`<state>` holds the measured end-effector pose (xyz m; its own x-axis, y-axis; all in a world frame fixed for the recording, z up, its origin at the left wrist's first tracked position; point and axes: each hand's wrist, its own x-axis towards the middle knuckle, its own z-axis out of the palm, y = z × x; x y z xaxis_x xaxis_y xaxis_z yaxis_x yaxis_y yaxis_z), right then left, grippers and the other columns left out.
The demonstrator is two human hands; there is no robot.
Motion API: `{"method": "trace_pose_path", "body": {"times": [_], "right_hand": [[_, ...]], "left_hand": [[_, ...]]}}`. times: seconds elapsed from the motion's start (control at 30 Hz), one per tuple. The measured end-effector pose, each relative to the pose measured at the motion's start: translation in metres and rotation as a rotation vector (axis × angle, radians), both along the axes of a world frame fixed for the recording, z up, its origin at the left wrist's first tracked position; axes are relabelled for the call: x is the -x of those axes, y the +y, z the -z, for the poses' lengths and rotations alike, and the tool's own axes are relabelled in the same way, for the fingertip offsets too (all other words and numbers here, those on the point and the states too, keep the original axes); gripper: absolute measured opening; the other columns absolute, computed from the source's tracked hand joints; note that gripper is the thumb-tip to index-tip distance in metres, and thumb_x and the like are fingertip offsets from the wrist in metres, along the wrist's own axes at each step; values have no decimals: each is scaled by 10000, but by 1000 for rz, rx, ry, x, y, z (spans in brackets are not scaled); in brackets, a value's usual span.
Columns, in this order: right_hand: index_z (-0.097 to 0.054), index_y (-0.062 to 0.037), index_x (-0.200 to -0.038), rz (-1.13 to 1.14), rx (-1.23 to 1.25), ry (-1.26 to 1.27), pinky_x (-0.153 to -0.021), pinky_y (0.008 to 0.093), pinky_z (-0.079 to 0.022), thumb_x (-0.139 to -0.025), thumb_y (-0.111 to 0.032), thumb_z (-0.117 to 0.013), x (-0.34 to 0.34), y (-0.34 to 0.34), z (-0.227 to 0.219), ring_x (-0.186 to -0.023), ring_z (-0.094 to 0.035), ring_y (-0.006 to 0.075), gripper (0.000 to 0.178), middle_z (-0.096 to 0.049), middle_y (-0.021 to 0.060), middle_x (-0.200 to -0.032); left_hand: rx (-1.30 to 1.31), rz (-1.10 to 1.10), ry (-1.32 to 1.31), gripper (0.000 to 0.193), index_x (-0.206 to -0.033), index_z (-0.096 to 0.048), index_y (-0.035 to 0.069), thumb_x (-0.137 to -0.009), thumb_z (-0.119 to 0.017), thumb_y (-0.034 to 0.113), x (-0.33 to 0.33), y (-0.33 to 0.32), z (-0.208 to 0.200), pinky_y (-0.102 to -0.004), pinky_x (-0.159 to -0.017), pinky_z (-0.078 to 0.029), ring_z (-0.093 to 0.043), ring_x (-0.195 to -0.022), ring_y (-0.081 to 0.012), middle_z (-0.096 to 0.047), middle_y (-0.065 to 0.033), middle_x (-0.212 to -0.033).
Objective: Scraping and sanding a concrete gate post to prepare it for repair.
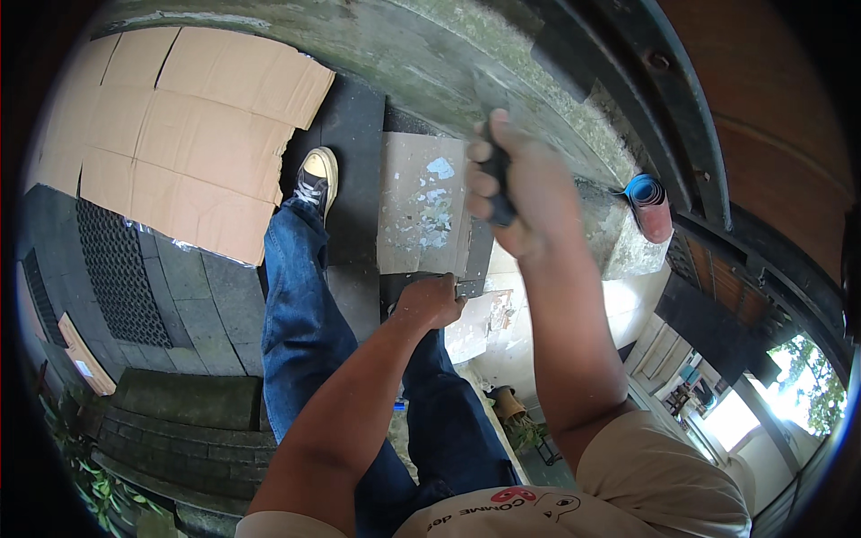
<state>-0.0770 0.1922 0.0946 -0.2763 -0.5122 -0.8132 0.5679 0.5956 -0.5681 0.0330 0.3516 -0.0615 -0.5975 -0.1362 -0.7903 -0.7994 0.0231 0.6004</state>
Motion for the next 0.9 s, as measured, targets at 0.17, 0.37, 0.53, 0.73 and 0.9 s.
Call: {"method": "trace_pose_path", "body": {"times": [0.17, 0.37, 0.53, 0.73, 0.9], "right_hand": [[-466, -34, -960, 67, 17, 57, -387, 261, -386, -1011, -220, -444, -34, -5, 15, -506, -471, 123, 194, -529, 54, -744], [-462, -45, -958, 148, 106, -240, -470, 275, -361, -1025, -239, -408, 5, -5, 9, -580, -461, 131, 213, -502, 50, -755], [-479, -32, -961, 100, 131, -224, -460, 278, -369, -1008, -180, -417, 12, -4, -9, -573, -467, 136, 167, -514, 57, -769], [-451, -10, -1010, 86, 18, -95, -380, 202, -321, -1002, -152, -415, 14, -14, 29, -520, -418, 65, 147, -504, 30, -762], [-472, -23, -973, 47, 59, -130, -422, 252, -362, -1003, -158, -416, 13, -9, 16, -528, -442, 101, 149, -510, 46, -746]], "left_hand": [[-41, 32, 15, 511, -1232, -495, -26, -918, -517, 378, -1, 4, 5, -461, -920, -484, -613, -1072, -372, -623, -250, -1149], [-20, -8, 54, 561, -1232, -499, -19, -918, -487, 446, -4, 11, -2, -468, -863, -494, -633, -1007, -366, -652, -231, -1080], [-69, 14, 5, 483, -1228, -496, 5, -922, -510, 379, 0, 3, -9, -449, -940, -468, -586, -1126, -351, -603, -208, -1208], [-17, 68, 11, 481, -1216, -501, -4, -919, -511, 374, 2, 3, -6, -455, -911, -488, -619, -1068, -354, -624, -214, -1174], [-11, 86, 1, 482, -1206, -505, -12, -915, -511, 372, -3, -1, -7, -453, -908, -491, -624, -1060, -349, -621, -227, -1172]]}}
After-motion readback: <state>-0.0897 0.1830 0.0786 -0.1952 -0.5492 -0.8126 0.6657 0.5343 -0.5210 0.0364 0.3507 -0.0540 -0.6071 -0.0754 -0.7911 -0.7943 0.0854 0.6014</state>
